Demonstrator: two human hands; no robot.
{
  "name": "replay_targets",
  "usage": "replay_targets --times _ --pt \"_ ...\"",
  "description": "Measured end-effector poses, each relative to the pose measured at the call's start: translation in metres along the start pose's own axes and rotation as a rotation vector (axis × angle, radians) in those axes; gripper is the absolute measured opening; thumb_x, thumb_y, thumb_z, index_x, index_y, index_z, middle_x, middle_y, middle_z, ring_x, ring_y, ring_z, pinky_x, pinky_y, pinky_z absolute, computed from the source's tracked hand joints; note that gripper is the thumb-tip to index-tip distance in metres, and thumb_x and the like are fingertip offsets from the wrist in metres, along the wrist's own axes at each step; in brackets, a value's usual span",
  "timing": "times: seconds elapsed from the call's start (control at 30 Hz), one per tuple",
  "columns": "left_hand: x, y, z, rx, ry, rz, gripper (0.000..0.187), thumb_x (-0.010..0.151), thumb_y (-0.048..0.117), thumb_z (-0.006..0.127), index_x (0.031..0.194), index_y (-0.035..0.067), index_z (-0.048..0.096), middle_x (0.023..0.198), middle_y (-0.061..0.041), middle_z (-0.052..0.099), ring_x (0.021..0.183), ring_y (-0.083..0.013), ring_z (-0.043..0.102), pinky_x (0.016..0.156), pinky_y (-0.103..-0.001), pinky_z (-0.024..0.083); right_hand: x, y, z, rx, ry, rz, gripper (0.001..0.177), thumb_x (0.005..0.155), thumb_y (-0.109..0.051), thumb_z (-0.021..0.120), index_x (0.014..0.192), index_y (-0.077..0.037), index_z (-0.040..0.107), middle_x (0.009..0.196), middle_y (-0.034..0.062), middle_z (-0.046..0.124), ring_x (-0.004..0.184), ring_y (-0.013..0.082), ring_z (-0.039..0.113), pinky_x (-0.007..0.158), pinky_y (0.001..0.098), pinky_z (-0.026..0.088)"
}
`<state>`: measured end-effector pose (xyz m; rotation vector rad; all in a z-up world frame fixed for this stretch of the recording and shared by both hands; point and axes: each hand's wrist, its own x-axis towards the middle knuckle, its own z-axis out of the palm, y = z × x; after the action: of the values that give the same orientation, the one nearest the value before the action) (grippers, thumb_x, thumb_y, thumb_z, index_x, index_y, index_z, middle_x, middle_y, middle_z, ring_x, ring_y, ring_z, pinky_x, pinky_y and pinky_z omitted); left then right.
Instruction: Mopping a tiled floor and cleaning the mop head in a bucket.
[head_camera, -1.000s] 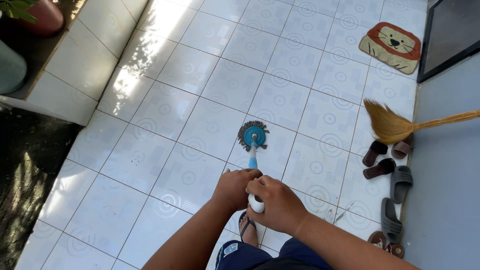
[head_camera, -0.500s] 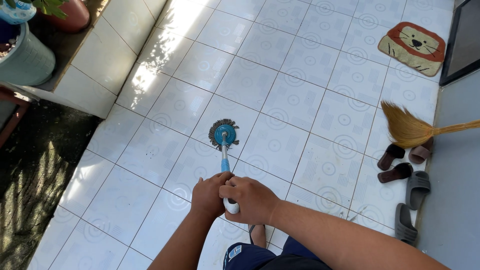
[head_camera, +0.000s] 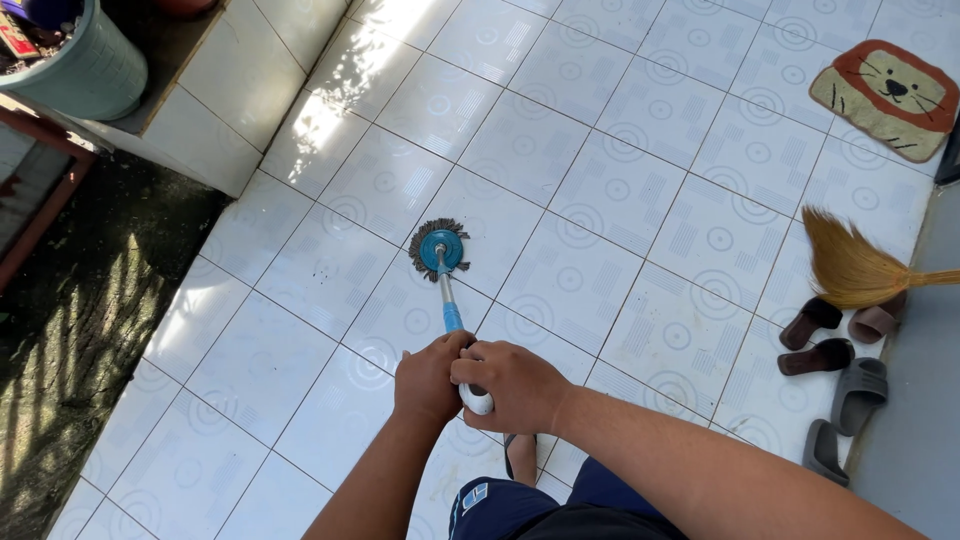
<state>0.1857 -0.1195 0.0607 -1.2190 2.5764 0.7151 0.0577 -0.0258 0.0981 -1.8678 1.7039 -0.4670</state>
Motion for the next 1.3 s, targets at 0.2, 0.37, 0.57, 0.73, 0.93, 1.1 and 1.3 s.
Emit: replay_targets --times 0.2,0.37,0.57,0.73,0.93,1.1,1.3 --pt "-0.002 -0.011 0.011 -0.047 0.028 -0.014 0.032 0.085 0.024 0.078 0.114 0.024 0.066 0.108 0.005 0.075 0.093 -0.0229 0.075 0.104 -0.07 0.044 0.002 0.005 0.01 0.102 0.013 -0.063 0.035 0.076 -0.022 0.087 0.101 -0.016 0.063 0.1 0.0035 0.067 0.092 0.0218 0.067 0.073 0.0363 0.058" --pt "0.009 -0.005 -0.002 0.019 -0.044 -0.025 0.034 0.088 0.019 0.074 0.12 0.025 0.063 0.119 0.007 0.072 0.104 -0.0214 0.073 0.117 -0.073 0.029 0.009 0.004 0.007 0.048 -0.071 0.085 0.032 0.081 -0.023 0.083 0.104 -0.016 0.061 0.097 0.0017 0.065 0.089 0.0197 0.067 0.073 0.0347 0.058" --pt "0.025 -0.02 0.048 -0.315 0.03 0.111 0.044 0.081 0.007 0.074 0.122 0.019 0.062 0.147 -0.003 0.053 0.141 -0.0251 0.048 0.111 -0.057 0.041 -0.014 0.004 0.012 0.091 0.099 0.165 0.041 0.082 -0.024 0.082 0.116 -0.015 0.062 0.116 0.0052 0.066 0.103 0.0226 0.068 0.083 0.0369 0.059" --pt "0.028 0.033 0.048 -0.47 0.063 0.173 0.047 0.077 0.008 0.078 0.12 0.014 0.06 0.146 -0.01 0.052 0.142 -0.0297 0.047 0.109 -0.043 0.048 -0.05 -0.004 -0.016 0.4 0.283 0.452 0.054 0.084 -0.03 0.079 0.13 -0.014 0.055 0.126 0.0092 0.064 0.109 0.0233 0.068 0.088 0.0366 0.059" --pt "0.018 0.076 0.062 -0.513 0.113 0.346 0.046 0.078 0.012 0.081 0.119 0.009 0.059 0.139 -0.014 0.058 0.139 -0.0324 0.051 0.107 -0.043 0.048 -0.09 -0.009 -0.039 0.471 0.285 0.787 0.058 0.087 -0.039 0.073 0.138 -0.018 0.055 0.105 0.0104 0.075 0.094 0.0221 0.076 0.083 0.034 0.062" --pt "-0.022 0.125 0.075 -0.523 0.083 0.403 0.046 0.077 0.012 0.081 0.118 0.008 0.059 0.135 -0.013 0.06 0.138 -0.0321 0.052 0.106 -0.043 0.049 -0.155 -0.008 -0.024 0.489 0.466 0.678 0.054 0.087 -0.03 0.074 0.135 -0.012 0.06 0.108 0.0118 0.074 0.097 0.0234 0.076 0.084 0.0349 0.061" --pt "-0.089 0.171 0.13 -0.588 -0.013 0.471 0.031 0.082 0.013 0.074 0.112 0.011 0.065 0.133 -0.009 0.064 0.135 -0.0283 0.057 0.106 -0.041 0.052 -0.257 -0.034 0.002 0.241 0.555 0.606 0.05 0.083 -0.024 0.078 0.129 -0.007 0.065 0.108 0.0137 0.076 0.104 0.0293 0.072 0.086 0.0391 0.059"
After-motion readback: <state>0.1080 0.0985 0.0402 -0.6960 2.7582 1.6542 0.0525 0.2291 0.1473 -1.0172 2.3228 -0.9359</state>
